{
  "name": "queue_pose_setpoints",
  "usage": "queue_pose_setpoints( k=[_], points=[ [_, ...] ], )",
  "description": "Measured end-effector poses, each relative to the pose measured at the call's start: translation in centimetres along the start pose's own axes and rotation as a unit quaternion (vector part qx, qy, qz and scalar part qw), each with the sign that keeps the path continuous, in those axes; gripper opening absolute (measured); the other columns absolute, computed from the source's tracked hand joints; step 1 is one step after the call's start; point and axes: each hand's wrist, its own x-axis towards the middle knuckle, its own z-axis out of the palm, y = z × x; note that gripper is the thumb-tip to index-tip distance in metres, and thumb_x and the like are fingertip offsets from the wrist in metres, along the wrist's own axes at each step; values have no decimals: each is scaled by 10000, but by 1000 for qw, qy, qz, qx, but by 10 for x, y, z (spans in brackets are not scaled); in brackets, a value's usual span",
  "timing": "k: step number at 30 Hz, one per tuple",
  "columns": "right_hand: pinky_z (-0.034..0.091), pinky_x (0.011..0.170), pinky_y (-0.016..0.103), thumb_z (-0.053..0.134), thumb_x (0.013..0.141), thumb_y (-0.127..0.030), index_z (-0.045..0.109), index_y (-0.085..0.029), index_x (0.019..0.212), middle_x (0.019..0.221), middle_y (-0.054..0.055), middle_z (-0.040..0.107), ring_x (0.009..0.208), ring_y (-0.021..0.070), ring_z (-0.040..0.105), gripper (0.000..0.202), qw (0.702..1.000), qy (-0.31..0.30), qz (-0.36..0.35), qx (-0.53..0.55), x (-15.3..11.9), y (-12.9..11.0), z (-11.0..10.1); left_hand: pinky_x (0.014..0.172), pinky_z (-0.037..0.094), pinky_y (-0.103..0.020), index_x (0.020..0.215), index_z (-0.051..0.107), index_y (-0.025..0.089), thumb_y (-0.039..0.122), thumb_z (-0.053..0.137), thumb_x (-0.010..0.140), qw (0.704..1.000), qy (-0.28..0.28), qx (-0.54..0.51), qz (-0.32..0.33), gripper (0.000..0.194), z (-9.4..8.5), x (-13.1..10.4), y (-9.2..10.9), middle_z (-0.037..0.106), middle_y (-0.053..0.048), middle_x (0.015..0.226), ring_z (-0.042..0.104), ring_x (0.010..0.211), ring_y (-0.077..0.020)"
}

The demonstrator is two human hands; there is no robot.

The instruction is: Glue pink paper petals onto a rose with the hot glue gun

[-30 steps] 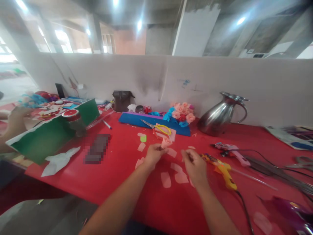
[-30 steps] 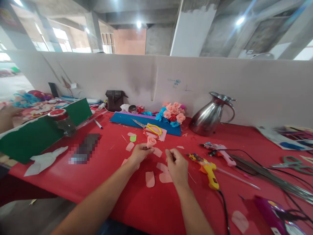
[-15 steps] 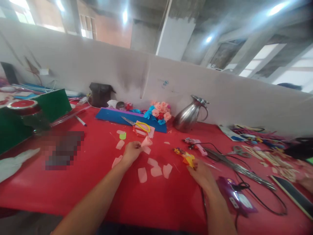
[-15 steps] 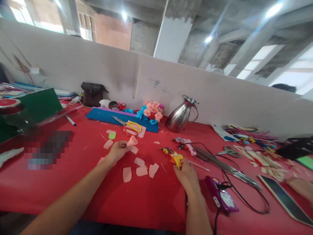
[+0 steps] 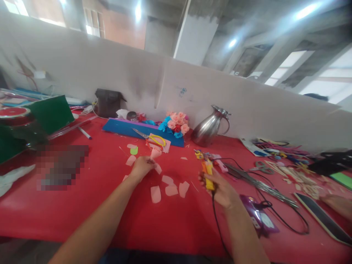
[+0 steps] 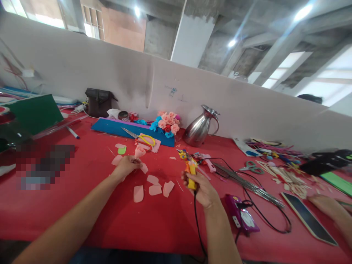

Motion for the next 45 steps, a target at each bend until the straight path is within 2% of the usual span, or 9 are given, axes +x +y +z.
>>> queue_pose_setpoints(
  k=[3, 7, 11, 15, 19, 23, 27, 39, 45],
  points=[
    [379, 364, 250, 581, 680, -416, 597, -213, 791, 728, 81, 656, 516, 166, 554, 232, 997, -51, 4, 64, -8, -13, 18, 498, 362, -245, 609, 625, 173, 186, 701, 518, 1000, -13, 8, -21, 119, -2, 3, -2, 612, -25, 572, 505, 495, -132],
    [344, 375, 214, 616, 708, -458, 543, -211, 813, 687, 31, 627, 460, 111, 495, 278, 996, -42, -38, 71, -9, -16, 35, 499, 378, -231, 669, 630, 160, 193, 702, 536, 999, -30, 37, -24, 154, -5, 5, -2, 612, -12, 583, 514, 498, -118],
    [368, 435, 205, 654, 707, -463, 531, -181, 910, 701, 15, 620, 495, 97, 511, 368, 992, -98, -50, -66, -12, -15, 45, 517, 395, -219, 706, 637, 148, 194, 676, 582, 995, -36, 96, 6, 138, -4, 8, -6, 630, -17, 623, 540, 532, -115],
    [456, 590, 252, 597, 759, -462, 517, -182, 1003, 838, 35, 635, 681, 150, 582, 380, 960, -106, -124, -228, -13, -14, 53, 531, 404, -216, 707, 642, 148, 193, 654, 608, 990, -35, 131, 34, 110, -3, 9, -9, 650, -29, 659, 564, 567, -123],
    [479, 719, 309, 511, 818, -458, 446, -203, 1168, 981, 43, 628, 839, 192, 598, 438, 932, -115, -175, -294, -9, -11, 56, 516, 395, -213, 705, 638, 148, 179, 632, 615, 989, -40, 138, 29, 95, -4, 7, -6, 654, -29, 665, 568, 560, -121],
    [478, 759, 337, 486, 829, -463, 497, -189, 1106, 972, 62, 649, 877, 224, 612, 389, 913, -117, -175, -349, -7, -6, 59, 532, 390, -219, 710, 645, 149, 199, 629, 627, 983, -43, 175, 47, 98, -5, 4, -1, 659, -32, 667, 582, 596, -133],
    [471, 775, 342, 500, 826, -450, 506, -206, 1129, 970, 65, 661, 912, 243, 613, 388, 902, -121, -183, -371, -6, -3, 64, 569, 407, -229, 723, 652, 141, 167, 611, 631, 979, -45, 192, 58, 104, -6, 2, 4, 672, -47, 691, 599, 632, -146],
    [460, 745, 322, 494, 828, -452, 535, -216, 1062, 943, 50, 670, 901, 247, 615, 335, 886, -123, -169, -414, -4, -6, 72, 569, 406, -220, 714, 654, 143, 155, 604, 635, 975, -43, 210, 59, 94, -6, -2, 10, 663, -41, 666, 596, 633, -143],
    [461, 742, 315, 489, 829, -469, 527, -222, 1061, 934, 52, 670, 892, 245, 615, 341, 884, -119, -171, -418, -2, -6, 72, 521, 372, -209, 705, 639, 139, 144, 625, 598, 973, -66, 213, 64, 108, -6, -6, 14, 643, -26, 649, 567, 589, -126]
  ],
)
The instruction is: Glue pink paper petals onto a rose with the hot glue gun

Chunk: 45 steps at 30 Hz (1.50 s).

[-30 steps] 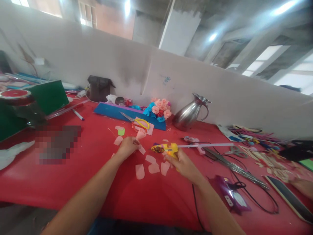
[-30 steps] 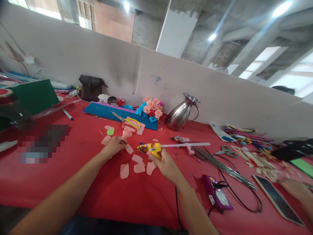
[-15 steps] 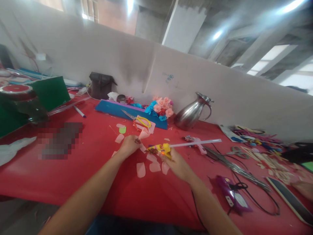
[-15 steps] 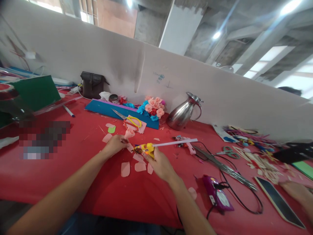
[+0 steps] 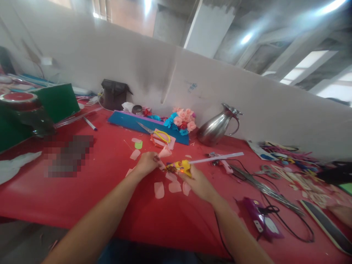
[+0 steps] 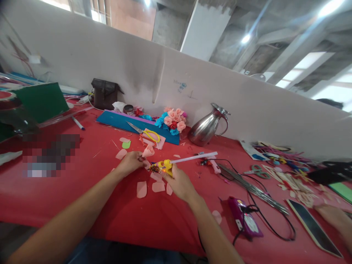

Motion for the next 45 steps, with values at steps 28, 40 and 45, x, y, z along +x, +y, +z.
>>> queue_pose_setpoints(
  k=[28, 40, 45],
  points=[
    [452, 770, 357, 454, 813, -557, 496, -196, 1041, 970, 73, 652, 910, 261, 602, 429, 999, 20, 35, -26, 7, 2, -1, 501, 362, -197, 619, 546, 166, 118, 621, 608, 997, -7, -72, 5, 90, 2, -3, 1, 637, 18, 582, 573, 554, -115],
    [442, 766, 363, 465, 815, -528, 518, -212, 1025, 927, 87, 666, 934, 289, 605, 383, 997, 33, 38, -55, 6, -1, -3, 485, 345, -200, 644, 583, 158, 181, 659, 592, 999, 2, -44, 7, 95, 1, -2, -1, 614, 11, 591, 558, 565, -121],
    [466, 644, 312, 504, 785, -528, 519, -205, 1015, 837, 54, 671, 744, 221, 629, 397, 997, 63, 39, 0, 8, 12, -6, 521, 375, -210, 643, 593, 160, 153, 635, 604, 999, -4, -42, -7, 58, 2, 0, -3, 633, -2, 625, 564, 581, -123]
  ],
)
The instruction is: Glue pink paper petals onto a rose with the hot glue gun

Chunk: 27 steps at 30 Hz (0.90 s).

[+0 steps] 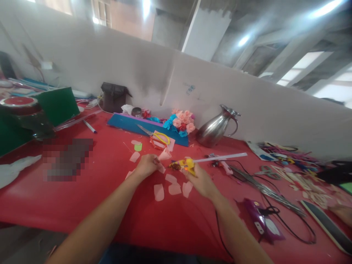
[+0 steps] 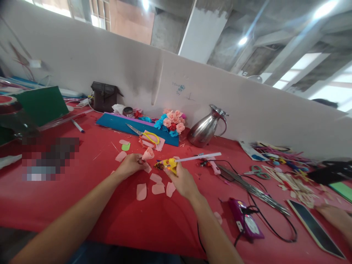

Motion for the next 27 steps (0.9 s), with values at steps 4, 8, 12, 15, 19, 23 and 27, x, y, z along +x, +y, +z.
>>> queue_pose_setpoints(
  k=[4, 8, 12, 15, 19, 23, 27],
  points=[
    [395, 423, 239, 498, 770, -526, 523, -164, 965, 721, 37, 658, 435, 120, 524, 412, 988, 44, 88, 119, 6, 24, -7, 565, 405, -223, 672, 618, 151, 143, 644, 577, 1000, 2, -14, -13, 99, 1, 1, -2, 643, -24, 662, 586, 629, -140],
    [414, 446, 240, 504, 750, -520, 566, -147, 843, 555, 31, 617, 467, 151, 570, 390, 973, 74, 183, 122, 8, 51, -22, 599, 432, -227, 665, 631, 147, 193, 647, 601, 994, -13, -107, -24, 80, 1, -2, 6, 650, -25, 659, 591, 630, -134],
    [436, 478, 272, 476, 741, -573, 555, -176, 662, 536, 70, 635, 526, 202, 620, 413, 965, 82, 247, 27, 10, 76, -38, 618, 444, -224, 683, 630, 133, 185, 647, 610, 984, 9, -175, -8, 91, 1, -3, 15, 652, -22, 668, 592, 633, -126],
    [430, 505, 286, 442, 761, -568, 567, -190, 631, 544, 74, 644, 539, 215, 628, 418, 964, 70, 251, -54, 10, 87, -47, 633, 454, -225, 738, 632, 130, 165, 647, 614, 979, 26, -203, 6, 129, 1, -2, 18, 653, -17, 700, 598, 658, -126],
    [423, 564, 324, 476, 753, -530, 624, -196, 631, 569, 92, 647, 622, 260, 637, 385, 952, 87, 231, -178, 5, 85, -52, 642, 455, -225, 793, 623, 138, 144, 628, 632, 976, 34, -212, 26, 161, 0, -3, 20, 652, -13, 725, 602, 691, -131],
    [427, 738, 395, 494, 776, -401, 656, -178, 725, 789, 148, 675, 830, 296, 621, 281, 939, 177, 142, -257, 0, 52, -47, 649, 454, -231, 847, 607, 136, 147, 608, 664, 979, 14, -197, 54, 183, -1, -7, 23, 658, -23, 760, 604, 717, -139],
    [399, 873, 380, 480, 790, -327, 668, -195, 898, 957, 85, 674, 945, 243, 587, 254, 982, 95, -70, -145, 10, -2, -30, 663, 453, -237, 890, 585, 131, 148, 612, 675, 975, -22, -208, 69, 217, 0, -10, 26, 659, -36, 804, 602, 728, -141]
  ],
)
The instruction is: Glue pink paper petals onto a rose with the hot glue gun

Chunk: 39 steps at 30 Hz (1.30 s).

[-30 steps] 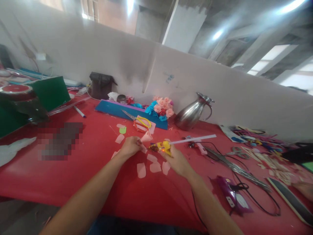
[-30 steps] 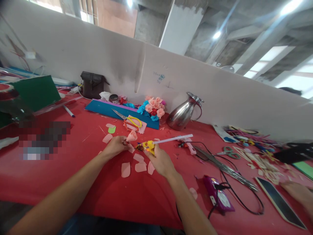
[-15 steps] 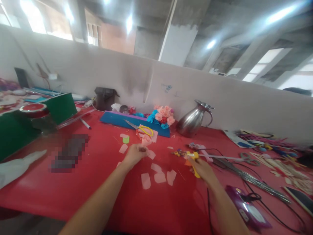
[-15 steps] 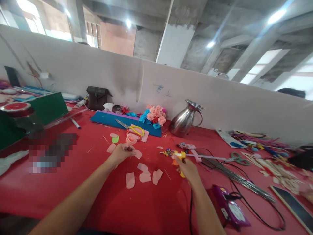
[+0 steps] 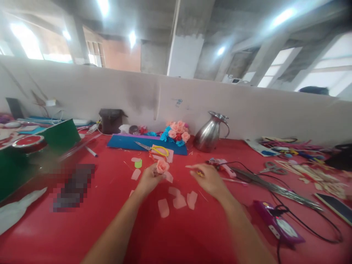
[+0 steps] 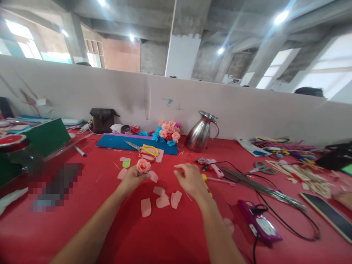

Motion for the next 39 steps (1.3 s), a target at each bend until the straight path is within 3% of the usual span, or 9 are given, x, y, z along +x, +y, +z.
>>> queue_pose_setpoints(
  k=[4, 7, 10, 18, 23, 29, 33, 36, 39],
  points=[
    [420, 840, 338, 559, 715, -267, 670, -238, 952, 1025, 43, 665, 967, 226, 578, 263, 981, -133, -88, 113, 22, -40, 13, 678, 452, -239, 887, 572, 145, 146, 630, 663, 999, -42, -7, 27, 231, 2, -2, 2, 658, -27, 802, 601, 732, -141],
    [423, 635, 267, 572, 702, -263, 691, -217, 777, 772, 15, 676, 732, 187, 592, 148, 968, -210, -96, 99, 35, -51, 17, 671, 446, -239, 854, 561, 147, 152, 649, 645, 998, -53, -5, 31, 228, 3, -2, 4, 658, -27, 784, 600, 721, -142],
    [322, 490, 210, 563, 698, -245, 655, -171, 618, 543, -21, 547, 548, 118, 486, 143, 960, -257, -92, 66, 43, -55, 14, 659, 438, -234, 824, 551, 146, 155, 671, 624, 997, -61, -30, 30, 233, 2, 0, 3, 656, -31, 771, 597, 703, -140],
    [206, 442, 206, 557, 690, -254, 570, -144, 533, 472, -56, 356, 477, 66, 313, 193, 952, -286, -80, 76, 48, -56, 15, 648, 418, -244, 806, 583, 144, 133, 667, 603, 994, -67, -81, 43, 220, 4, 1, -5, 648, -37, 756, 586, 688, -148],
    [200, 439, 210, 584, 662, -293, 554, -150, 501, 465, -62, 329, 463, 65, 299, 218, 953, -277, -91, 89, 48, -53, 21, 614, 409, -233, 770, 594, 146, 157, 694, 589, 994, -63, -82, 43, 208, 6, 2, -8, 628, -27, 706, 568, 648, -139],
    [227, 451, 217, 614, 641, -302, 592, -150, 482, 440, -55, 404, 451, 72, 343, 221, 959, -237, -66, 141, 42, -47, 24, 595, 395, -225, 770, 583, 154, 170, 692, 594, 995, -69, -69, 32, 208, 4, 2, -12, 616, -24, 720, 547, 623, -124],
    [344, 544, 233, 594, 685, -343, 694, -163, 658, 600, -4, 621, 574, 126, 505, 208, 952, -88, 23, 292, 35, -42, 31, 497, 310, -195, 763, 534, 174, 230, 666, 636, 1000, 7, -17, 21, 192, 1, 2, -9, 559, 17, 689, 442, 517, -75],
    [391, 627, 258, 624, 671, -394, 720, -162, 752, 710, 33, 686, 668, 160, 563, 264, 907, 49, 110, 403, 29, -42, 39, 482, 275, -194, 786, 508, 184, 329, 578, 735, 999, 40, -13, 33, 169, 1, 1, -5, 505, 27, 678, 383, 510, -71],
    [398, 617, 260, 688, 605, -398, 732, -154, 773, 705, 45, 698, 646, 160, 566, 300, 846, 114, 176, 489, 24, -44, 47, 499, 280, -198, 759, 502, 186, 384, 474, 805, 996, 60, -35, 47, 205, 2, 2, -4, 459, 29, 652, 359, 522, -79]
  ],
)
